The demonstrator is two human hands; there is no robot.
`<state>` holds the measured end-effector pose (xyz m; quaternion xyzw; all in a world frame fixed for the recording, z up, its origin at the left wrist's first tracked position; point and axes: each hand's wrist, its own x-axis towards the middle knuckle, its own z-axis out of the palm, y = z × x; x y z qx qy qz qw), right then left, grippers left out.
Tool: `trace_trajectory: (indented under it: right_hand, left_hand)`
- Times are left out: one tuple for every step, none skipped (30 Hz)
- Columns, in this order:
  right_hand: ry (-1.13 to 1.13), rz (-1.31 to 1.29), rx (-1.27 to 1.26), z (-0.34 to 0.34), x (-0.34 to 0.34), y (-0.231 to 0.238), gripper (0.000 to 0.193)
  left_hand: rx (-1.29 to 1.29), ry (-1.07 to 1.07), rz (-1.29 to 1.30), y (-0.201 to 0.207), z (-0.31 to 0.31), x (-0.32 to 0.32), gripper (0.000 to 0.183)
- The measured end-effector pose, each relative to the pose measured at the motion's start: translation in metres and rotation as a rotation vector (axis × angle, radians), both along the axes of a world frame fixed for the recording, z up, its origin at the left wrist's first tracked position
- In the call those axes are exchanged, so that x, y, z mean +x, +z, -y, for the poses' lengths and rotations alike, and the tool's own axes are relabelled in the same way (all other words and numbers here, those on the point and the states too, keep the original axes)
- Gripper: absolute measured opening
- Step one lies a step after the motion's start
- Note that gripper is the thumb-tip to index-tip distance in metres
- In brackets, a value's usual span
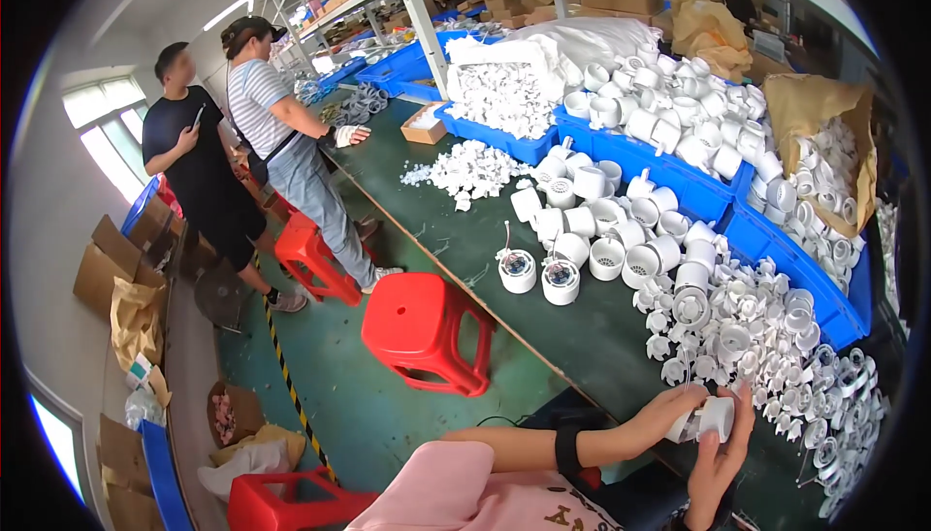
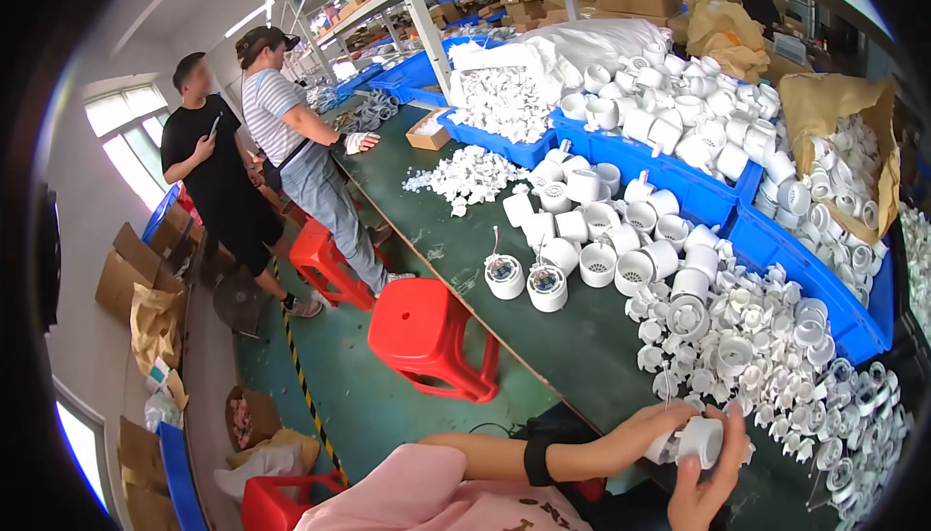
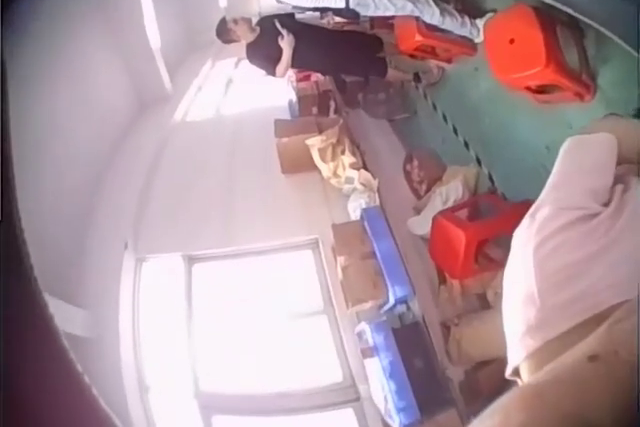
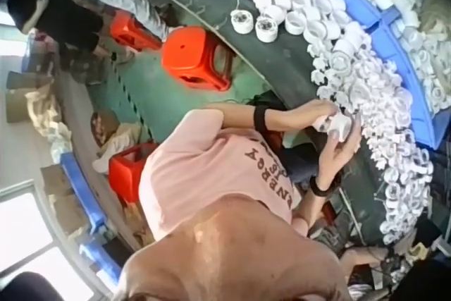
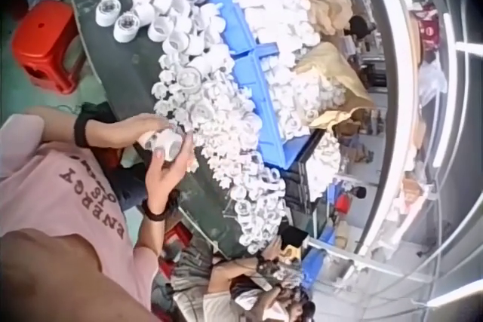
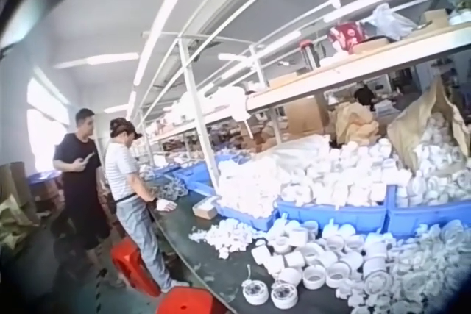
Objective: The person assembles camera housings by hand, picking up white plastic shells and internal components from bins. They fit the internal components into the shells, press the pieces together, and set the assembled units on the table.
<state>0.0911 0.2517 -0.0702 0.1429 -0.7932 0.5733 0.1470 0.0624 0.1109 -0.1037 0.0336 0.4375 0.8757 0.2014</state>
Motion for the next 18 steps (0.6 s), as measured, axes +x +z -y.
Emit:
trace_trajectory:
  right_hand:
    - [0.012,-0.007,0.235,-0.003,0.001,0.004,0.055]
    - [0.007,-0.007,0.235,-0.003,0.004,0.001,0.055]
    - [0.011,0.005,0.144,-0.001,0.008,-0.004,0.055]
    - [0.017,0.018,0.054,0.0,0.011,-0.006,0.054]
    - [0.05,0.019,0.105,-0.003,0.013,-0.001,0.054]
    - [0.056,0.019,0.103,-0.006,0.015,0.001,0.054]
    - [0.114,0.124,0.074,-0.01,0.017,0.002,0.054]
    - [0.157,0.232,0.045,-0.014,0.021,0.002,0.053]
    - [0.154,0.236,0.045,-0.016,0.023,0.0,0.053]
    - [0.095,0.191,0.043,-0.018,0.026,-0.003,0.053]
    - [0.029,0.146,0.04,-0.019,0.029,-0.006,0.053]
    - [0.007,0.161,0.043,-0.019,0.029,-0.007,0.053]
    - [-0.012,0.015,0.102,-0.016,0.026,-0.004,0.053]
    - [-0.025,-0.117,0.18,-0.013,0.026,0.002,0.053]
    - [0.025,-0.095,0.161,-0.013,0.025,0.004,0.053]
    - [0.065,-0.069,0.142,-0.007,0.018,0.003,0.052]
    - [0.101,-0.044,0.075,0.002,0.014,0.002,0.053]
    - [0.135,-0.032,0.085,0.004,0.009,0.001,0.055]
  left_hand:
    - [0.007,-0.022,0.03,0.003,0.0,-0.001,0.038]
    - [0.006,-0.027,0.03,0.002,-0.003,0.0,0.038]
    - [-0.119,0.032,-0.06,-0.001,-0.006,0.0,0.037]
    - [-0.244,0.093,-0.149,-0.004,-0.008,0.001,0.036]
    - [-0.246,0.098,-0.149,-0.006,-0.008,0.003,0.036]
    - [-0.289,0.132,-0.249,-0.008,-0.007,0.006,0.036]
    - [-0.331,0.166,-0.347,-0.01,-0.008,0.009,0.035]
    - [-0.331,0.159,-0.344,-0.006,-0.008,0.011,0.035]
    - [-0.467,0.122,-0.38,0.002,-0.005,0.012,0.033]
    - [-0.601,0.078,-0.414,0.011,-0.002,0.013,0.032]
    - [-0.595,0.063,-0.41,0.023,0.001,0.013,0.032]
    - [-0.552,-0.023,-0.329,0.034,0.003,0.013,0.03]
    - [-0.504,-0.12,-0.246,0.04,0.002,0.011,0.029]
    - [-0.453,-0.019,-0.366,0.031,0.003,0.011,0.026]
    - [-0.485,0.031,-0.413,0.034,0.005,0.01,0.025]
    - [-0.615,0.007,-0.375,0.036,0.013,0.011,0.025]
    - [-0.658,0.226,-0.516,0.019,0.015,0.012,0.025]
    - [-0.635,0.231,-0.505,0.023,0.021,0.013,0.027]
